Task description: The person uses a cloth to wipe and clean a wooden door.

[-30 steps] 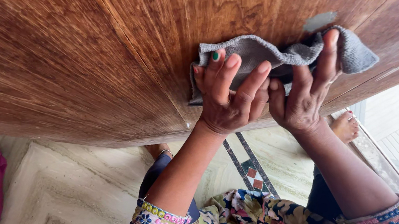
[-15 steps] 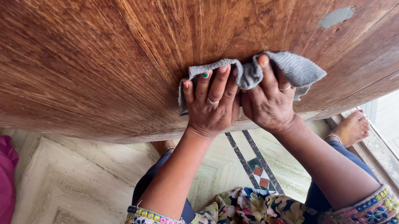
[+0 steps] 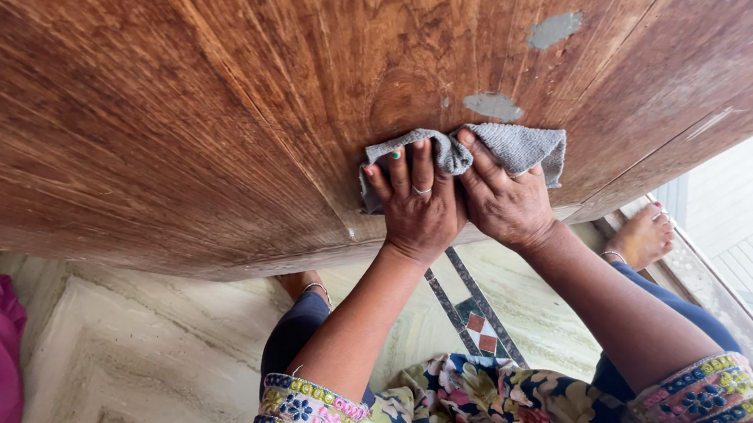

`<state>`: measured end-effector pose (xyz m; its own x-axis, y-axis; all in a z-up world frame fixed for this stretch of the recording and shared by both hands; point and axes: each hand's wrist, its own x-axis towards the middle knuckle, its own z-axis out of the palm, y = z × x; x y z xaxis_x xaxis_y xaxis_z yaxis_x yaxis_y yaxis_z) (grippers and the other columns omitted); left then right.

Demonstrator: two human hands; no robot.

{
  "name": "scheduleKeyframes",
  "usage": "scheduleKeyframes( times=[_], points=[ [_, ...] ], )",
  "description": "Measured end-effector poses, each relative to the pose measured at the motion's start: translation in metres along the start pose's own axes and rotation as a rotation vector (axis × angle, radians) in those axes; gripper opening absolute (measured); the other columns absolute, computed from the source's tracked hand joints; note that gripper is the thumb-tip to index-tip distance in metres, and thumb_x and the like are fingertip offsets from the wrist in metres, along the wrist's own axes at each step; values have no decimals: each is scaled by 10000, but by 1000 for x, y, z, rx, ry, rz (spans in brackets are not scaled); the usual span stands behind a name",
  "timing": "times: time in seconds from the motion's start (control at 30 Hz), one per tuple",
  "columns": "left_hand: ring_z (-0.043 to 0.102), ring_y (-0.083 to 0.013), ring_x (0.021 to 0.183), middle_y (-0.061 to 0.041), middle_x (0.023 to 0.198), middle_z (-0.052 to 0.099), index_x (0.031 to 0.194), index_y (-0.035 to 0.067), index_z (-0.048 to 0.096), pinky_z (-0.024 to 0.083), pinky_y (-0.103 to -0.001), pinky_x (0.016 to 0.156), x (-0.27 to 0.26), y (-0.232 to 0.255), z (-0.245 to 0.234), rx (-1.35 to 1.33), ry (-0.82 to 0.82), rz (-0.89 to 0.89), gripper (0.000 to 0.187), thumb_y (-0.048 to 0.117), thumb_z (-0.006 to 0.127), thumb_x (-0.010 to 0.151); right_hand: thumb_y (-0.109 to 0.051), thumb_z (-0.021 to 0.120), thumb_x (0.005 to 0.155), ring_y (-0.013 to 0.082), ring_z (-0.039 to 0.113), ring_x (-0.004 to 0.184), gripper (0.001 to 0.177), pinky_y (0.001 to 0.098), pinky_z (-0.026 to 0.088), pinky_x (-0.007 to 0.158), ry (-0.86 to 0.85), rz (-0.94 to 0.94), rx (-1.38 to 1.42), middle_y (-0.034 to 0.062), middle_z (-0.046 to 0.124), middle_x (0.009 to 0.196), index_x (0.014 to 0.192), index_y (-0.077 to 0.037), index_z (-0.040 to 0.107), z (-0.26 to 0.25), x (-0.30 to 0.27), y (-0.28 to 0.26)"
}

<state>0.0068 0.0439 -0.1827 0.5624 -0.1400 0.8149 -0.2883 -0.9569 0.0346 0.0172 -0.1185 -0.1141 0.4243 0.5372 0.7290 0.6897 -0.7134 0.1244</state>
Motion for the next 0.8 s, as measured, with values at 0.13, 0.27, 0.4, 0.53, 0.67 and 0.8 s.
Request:
scheduleKeyframes(
  times=[0.13,0.27,0.4,0.53,0.67,0.8],
  points=[
    [21,-377,1613,-122,1738,151,1631,80,396,-109,-638,1251,20,21,-1,-12,-2,77,609,354,511,1099,-202,740,885,321,539,1379,534,513,433,1123,-52,12,-3,137,534,1543,1402,-88,670,-16,-13,27],
    [54,-275,1637,8,1759,173,1684,207,363,-114,-566,1290,58,25,-26,64,-34,177,550,373,465,1170,-251,723,985,375,468,1443,554,563,395,1149,-19,77,-58,188,441,1593,1494,-71,594,-33,-14,42],
    [99,-219,1635,70,1758,189,1670,270,354,-104,-521,1303,103,28,-63,98,-23,190,490,395,387,1197,-212,668,1045,406,412,1508,549,590,345,1209,32,137,-72,239,371,1637,1537,-7,540,-47,1,50],
    [120,-213,1630,69,1751,213,1648,279,357,-94,-515,1313,134,20,-90,128,65,134,459,419,338,1211,-223,631,1082,477,368,1517,549,576,292,1255,106,228,-23,304,304,1645,1559,24,518,-59,33,43],
    [112,-227,1632,49,1729,239,1631,300,387,-98,-514,1303,141,-4,-105,113,129,49,452,446,352,1205,-201,581,1120,479,317,1546,517,513,263,1272,228,248,86,309,206,1654,1562,30,447,-63,65,22],
    [104,-275,1621,-6,1706,258,1630,263,421,-79,-543,1300,137,-29,-114,118,184,-10,490,471,384,1187,-205,643,1085,437,362,1510,467,555,259,1238,234,191,26,285,276,1636,1512,-31,568,-52,87,-7]
  ],
)
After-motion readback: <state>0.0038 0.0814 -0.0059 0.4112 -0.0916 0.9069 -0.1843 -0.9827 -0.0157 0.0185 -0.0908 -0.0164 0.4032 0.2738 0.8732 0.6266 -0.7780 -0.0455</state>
